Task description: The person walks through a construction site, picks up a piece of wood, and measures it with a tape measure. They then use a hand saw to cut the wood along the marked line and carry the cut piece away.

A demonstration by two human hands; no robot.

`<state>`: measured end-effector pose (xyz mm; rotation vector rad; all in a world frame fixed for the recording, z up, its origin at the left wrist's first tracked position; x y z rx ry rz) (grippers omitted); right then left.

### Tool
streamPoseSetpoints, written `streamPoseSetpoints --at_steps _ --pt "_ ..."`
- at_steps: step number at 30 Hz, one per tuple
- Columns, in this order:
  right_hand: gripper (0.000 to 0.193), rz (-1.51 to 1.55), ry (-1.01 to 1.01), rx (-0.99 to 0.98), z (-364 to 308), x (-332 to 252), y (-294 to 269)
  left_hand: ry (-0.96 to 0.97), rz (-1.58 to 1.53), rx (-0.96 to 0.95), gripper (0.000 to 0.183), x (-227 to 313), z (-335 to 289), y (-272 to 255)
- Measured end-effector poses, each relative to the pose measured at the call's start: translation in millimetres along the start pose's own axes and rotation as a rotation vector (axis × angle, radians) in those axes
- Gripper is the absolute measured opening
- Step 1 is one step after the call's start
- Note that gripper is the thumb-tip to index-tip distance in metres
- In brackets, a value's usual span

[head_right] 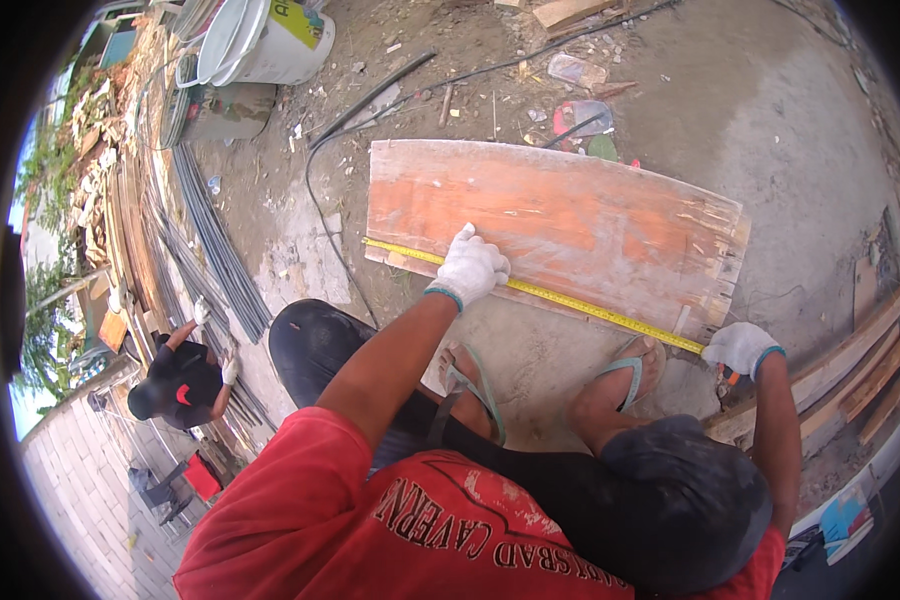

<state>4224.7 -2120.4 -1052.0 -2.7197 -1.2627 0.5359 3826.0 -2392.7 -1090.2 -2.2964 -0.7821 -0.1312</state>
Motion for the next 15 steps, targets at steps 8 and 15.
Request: streamPoseSetpoints --at_steps 8,15 --pt "0.030 0.076 0.035 -0.007 -1.6 14.7 -1.8 -0.029 0.001 0.031 0.020 10.5 4.6 5.8" --pt "0.032 -0.085 -0.086 0.086 16.5 17.9 0.8 -0.075 -0.017 0.037 0.018 5.4 3.4 4.4"
Point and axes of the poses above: each hand's wrist, its own z-axis towards the middle knuckle, its own y-axis out of the palm, x = y × z, the point moved 10 cm from there along z, towards the middle knuckle, and after that the axes turned 13 degrees about -z, right-handed, at the moved point
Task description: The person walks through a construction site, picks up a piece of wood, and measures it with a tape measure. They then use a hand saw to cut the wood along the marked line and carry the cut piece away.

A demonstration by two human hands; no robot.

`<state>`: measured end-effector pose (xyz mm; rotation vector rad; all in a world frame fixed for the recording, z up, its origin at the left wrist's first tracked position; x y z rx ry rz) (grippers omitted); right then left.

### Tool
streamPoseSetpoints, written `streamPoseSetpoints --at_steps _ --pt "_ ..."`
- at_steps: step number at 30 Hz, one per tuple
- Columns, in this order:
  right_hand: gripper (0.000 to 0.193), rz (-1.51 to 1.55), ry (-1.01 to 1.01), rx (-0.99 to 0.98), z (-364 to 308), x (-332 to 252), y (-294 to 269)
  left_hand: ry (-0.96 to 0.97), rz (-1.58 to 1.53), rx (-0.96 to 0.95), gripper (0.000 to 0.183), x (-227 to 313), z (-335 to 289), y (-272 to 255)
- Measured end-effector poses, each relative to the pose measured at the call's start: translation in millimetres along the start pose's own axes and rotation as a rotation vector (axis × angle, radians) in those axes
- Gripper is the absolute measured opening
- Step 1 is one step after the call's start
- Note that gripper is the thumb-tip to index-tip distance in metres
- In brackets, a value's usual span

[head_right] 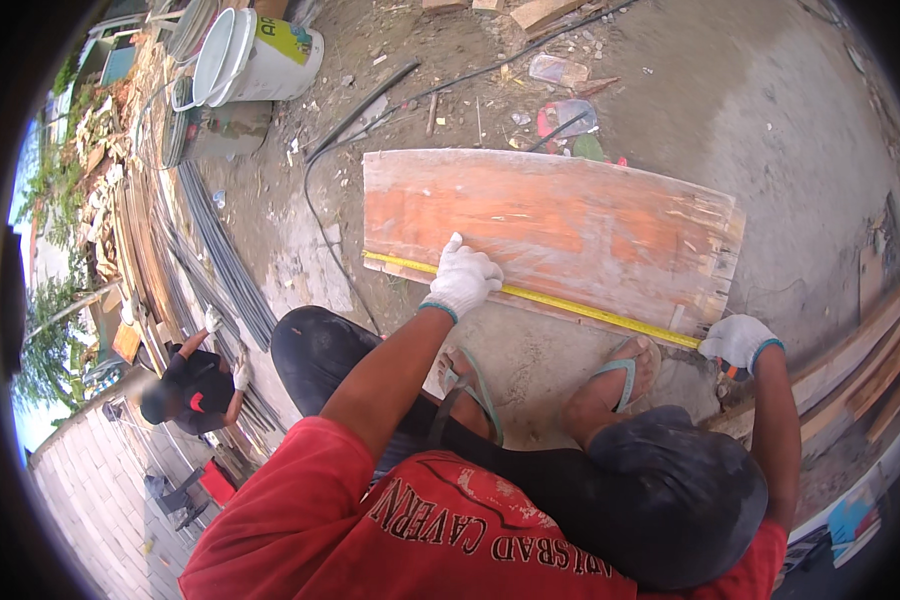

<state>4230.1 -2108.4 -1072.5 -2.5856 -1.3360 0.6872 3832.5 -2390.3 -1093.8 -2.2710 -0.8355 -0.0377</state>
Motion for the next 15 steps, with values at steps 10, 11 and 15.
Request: streamPoseSetpoints --at_steps 10,11,15 --pt "0.035 0.151 0.134 -0.049 -17.8 -23.4 -30.5 -0.087 -0.035 0.035 0.016 -18.8 -5.1 1.6" --pt "0.035 0.138 0.102 -0.032 -15.9 -29.9 -35.3 -0.100 -0.057 0.046 0.015 -23.9 -8.1 1.3" --pt "0.034 0.126 0.177 -0.089 -22.8 -26.6 -35.8 -0.031 -0.027 0.067 0.014 -12.5 -4.6 3.2"
Point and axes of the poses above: each hand's wrist, its own z-axis towards the middle knuckle, its own y-axis out of the palm, x = y × z, the point moved 10 cm from there along z, towards the middle knuckle, and after that the axes turned 13 degrees about -z, right-handed, at the moved point
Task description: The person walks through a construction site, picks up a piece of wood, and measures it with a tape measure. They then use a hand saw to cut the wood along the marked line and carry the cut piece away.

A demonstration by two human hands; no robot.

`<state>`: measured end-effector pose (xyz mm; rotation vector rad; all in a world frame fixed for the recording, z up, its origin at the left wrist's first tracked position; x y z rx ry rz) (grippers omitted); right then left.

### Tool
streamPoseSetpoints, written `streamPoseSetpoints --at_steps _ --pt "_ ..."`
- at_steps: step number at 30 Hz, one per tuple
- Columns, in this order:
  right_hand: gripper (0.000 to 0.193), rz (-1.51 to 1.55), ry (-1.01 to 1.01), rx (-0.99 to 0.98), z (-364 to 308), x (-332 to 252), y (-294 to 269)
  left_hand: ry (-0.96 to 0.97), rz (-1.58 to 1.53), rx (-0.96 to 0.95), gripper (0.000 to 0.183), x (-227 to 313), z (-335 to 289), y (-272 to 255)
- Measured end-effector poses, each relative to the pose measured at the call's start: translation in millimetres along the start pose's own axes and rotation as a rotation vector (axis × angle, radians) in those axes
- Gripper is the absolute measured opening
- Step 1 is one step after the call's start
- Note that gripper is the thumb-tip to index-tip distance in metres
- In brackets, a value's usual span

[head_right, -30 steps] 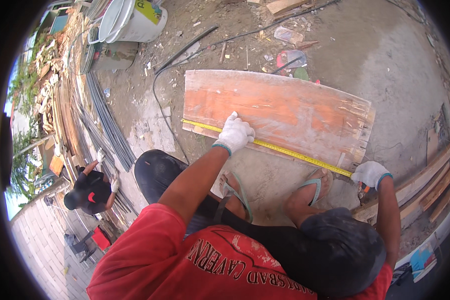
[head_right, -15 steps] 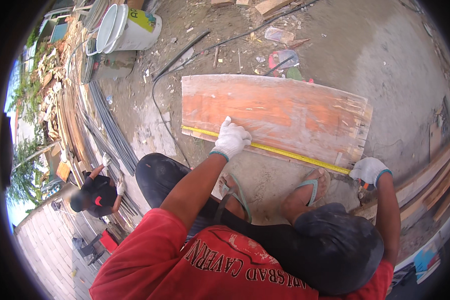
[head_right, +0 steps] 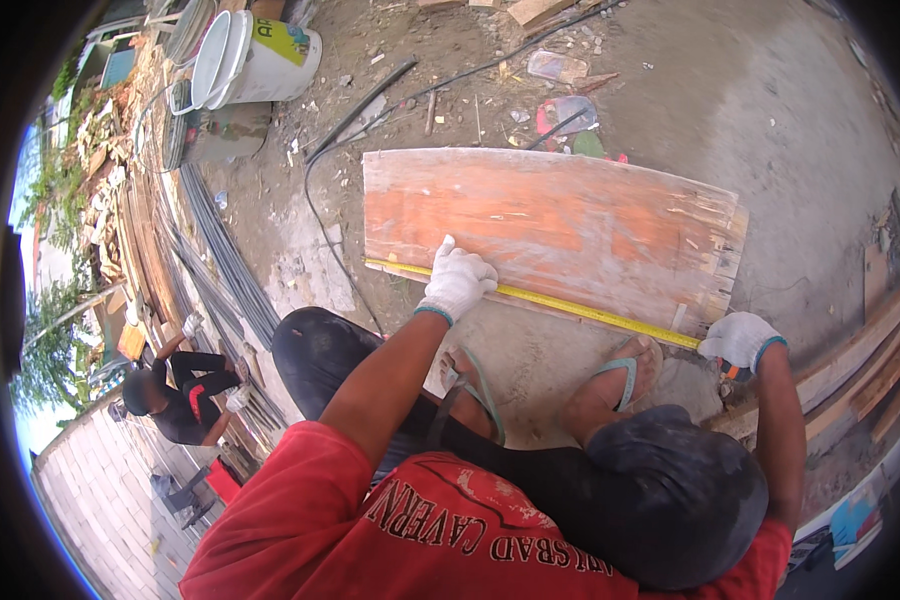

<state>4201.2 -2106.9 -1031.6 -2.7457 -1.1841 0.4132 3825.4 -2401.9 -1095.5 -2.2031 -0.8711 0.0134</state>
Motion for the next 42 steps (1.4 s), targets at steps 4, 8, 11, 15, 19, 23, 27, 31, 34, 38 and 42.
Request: streamPoseSetpoints --at_steps 4,8,11,15,19,23,27,31,34,38,42 --pt "0.034 0.046 0.019 -0.032 5.5 14.4 3.7 0.031 0.022 0.026 0.014 5.0 0.9 3.2" --pt "0.034 0.017 -0.002 0.028 7.5 24.5 6.7 0.020 0.019 0.001 0.015 10.1 4.5 3.8" --pt "0.033 -0.036 0.011 -0.005 10.7 37.0 16.6 0.058 0.042 0.085 0.016 24.3 3.2 -6.6" --pt "0.038 -0.063 0.030 0.095 24.9 33.1 7.2 0.021 0.007 0.075 0.017 20.0 0.4 -2.9" --pt "0.044 -0.107 0.142 0.060 26.3 43.2 15.6 0.039 0.048 0.091 0.017 32.9 1.9 -8.5" --pt "0.045 -0.115 0.175 0.098 25.7 43.3 17.2 0.055 0.118 0.069 0.018 47.5 3.8 -14.8" --pt "0.044 -0.100 0.198 0.067 30.4 46.3 21.5 0.135 0.247 0.095 0.024 95.8 7.0 -18.7" --pt "0.044 -0.164 0.189 0.230 35.6 47.7 24.2 0.516 0.036 0.077 0.028 205.3 8.6 16.0" --pt "0.043 -0.077 0.228 0.135 23.5 39.2 20.0 0.573 0.067 0.106 0.030 256.3 11.0 37.7" --pt "0.038 0.063 0.227 0.208 4.3 51.1 27.8 0.643 0.125 0.153 0.031 265.7 11.6 40.0" --pt "0.036 0.384 0.313 0.749 -43.3 59.0 33.6 0.622 0.191 0.084 0.030 271.4 15.7 48.4"
Point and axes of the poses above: each hand's wrist, its own z-axis towards the middle knuckle, its own y-axis out of the palm, x = y × z, the point moved 10 cm from there along z, towards the middle knuckle, and after that the axes turned 13 degrees about -z, right-handed, at the moved point
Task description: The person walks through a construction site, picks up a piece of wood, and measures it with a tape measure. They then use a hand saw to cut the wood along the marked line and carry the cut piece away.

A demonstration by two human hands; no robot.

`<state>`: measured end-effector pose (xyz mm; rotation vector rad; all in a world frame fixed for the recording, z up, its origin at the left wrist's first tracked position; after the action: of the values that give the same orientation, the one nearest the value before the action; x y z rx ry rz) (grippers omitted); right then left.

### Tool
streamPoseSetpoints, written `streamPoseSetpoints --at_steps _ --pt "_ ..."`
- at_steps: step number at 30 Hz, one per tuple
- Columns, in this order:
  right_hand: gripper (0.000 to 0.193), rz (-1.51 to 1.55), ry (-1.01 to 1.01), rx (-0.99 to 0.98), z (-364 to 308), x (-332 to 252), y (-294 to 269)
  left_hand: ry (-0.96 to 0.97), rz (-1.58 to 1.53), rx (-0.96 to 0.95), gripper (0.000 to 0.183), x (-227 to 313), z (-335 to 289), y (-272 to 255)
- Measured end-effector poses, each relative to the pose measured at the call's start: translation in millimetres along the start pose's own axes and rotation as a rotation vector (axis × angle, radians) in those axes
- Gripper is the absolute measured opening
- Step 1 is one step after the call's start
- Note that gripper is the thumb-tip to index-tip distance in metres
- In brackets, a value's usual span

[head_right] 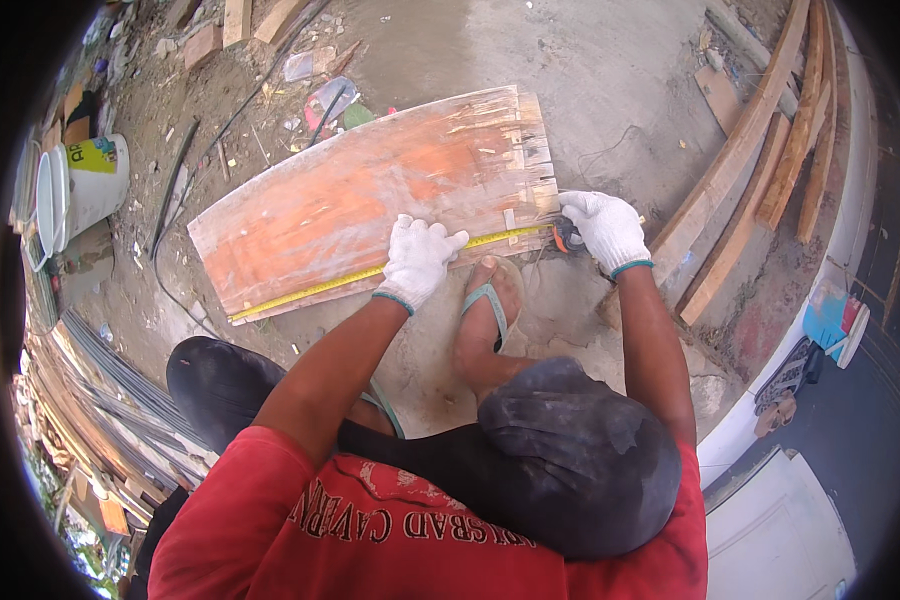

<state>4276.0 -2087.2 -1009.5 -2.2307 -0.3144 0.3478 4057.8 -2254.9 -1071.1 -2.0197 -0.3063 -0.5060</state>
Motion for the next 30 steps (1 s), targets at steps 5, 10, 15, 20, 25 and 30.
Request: streamPoseSetpoints --at_steps 5,10,15,20,25,30 --pt "0.036 0.765 0.137 0.051 -62.3 -34.7 48.3 0.026 0.004 -0.002 0.026 1.8 -1.6 -13.1" --pt "0.032 0.566 0.084 0.137 -74.1 -67.1 106.3 0.010 0.008 -0.020 0.024 6.2 2.7 -14.4" --pt "0.025 0.064 0.029 0.240 -57.4 -90.8 100.6 -0.048 -0.045 -0.084 0.021 3.7 2.5 -11.4" --pt "0.026 -0.195 -0.075 0.297 -54.8 -117.9 98.7 -0.036 -0.034 -0.077 0.020 2.5 2.8 -10.0" --pt "0.030 -0.208 -0.027 0.349 -57.1 -108.1 85.7 -0.040 -0.038 -0.073 0.022 1.0 1.0 -10.1" --pt "0.029 -0.234 -0.066 0.326 -50.9 -114.0 87.0 -0.072 -0.023 -0.143 0.022 -0.2 5.1 -5.9"
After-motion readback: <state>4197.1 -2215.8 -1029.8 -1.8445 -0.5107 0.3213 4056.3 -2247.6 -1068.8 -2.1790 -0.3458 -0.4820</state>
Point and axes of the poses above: each hand's wrist, its own z-axis towards the middle knuckle, its own y-axis out of the palm, x = y × z, the point moved 10 cm from there along z, towards the middle knuckle, and after that the axes turned 13 degrees about -z, right-handed, at the moved point
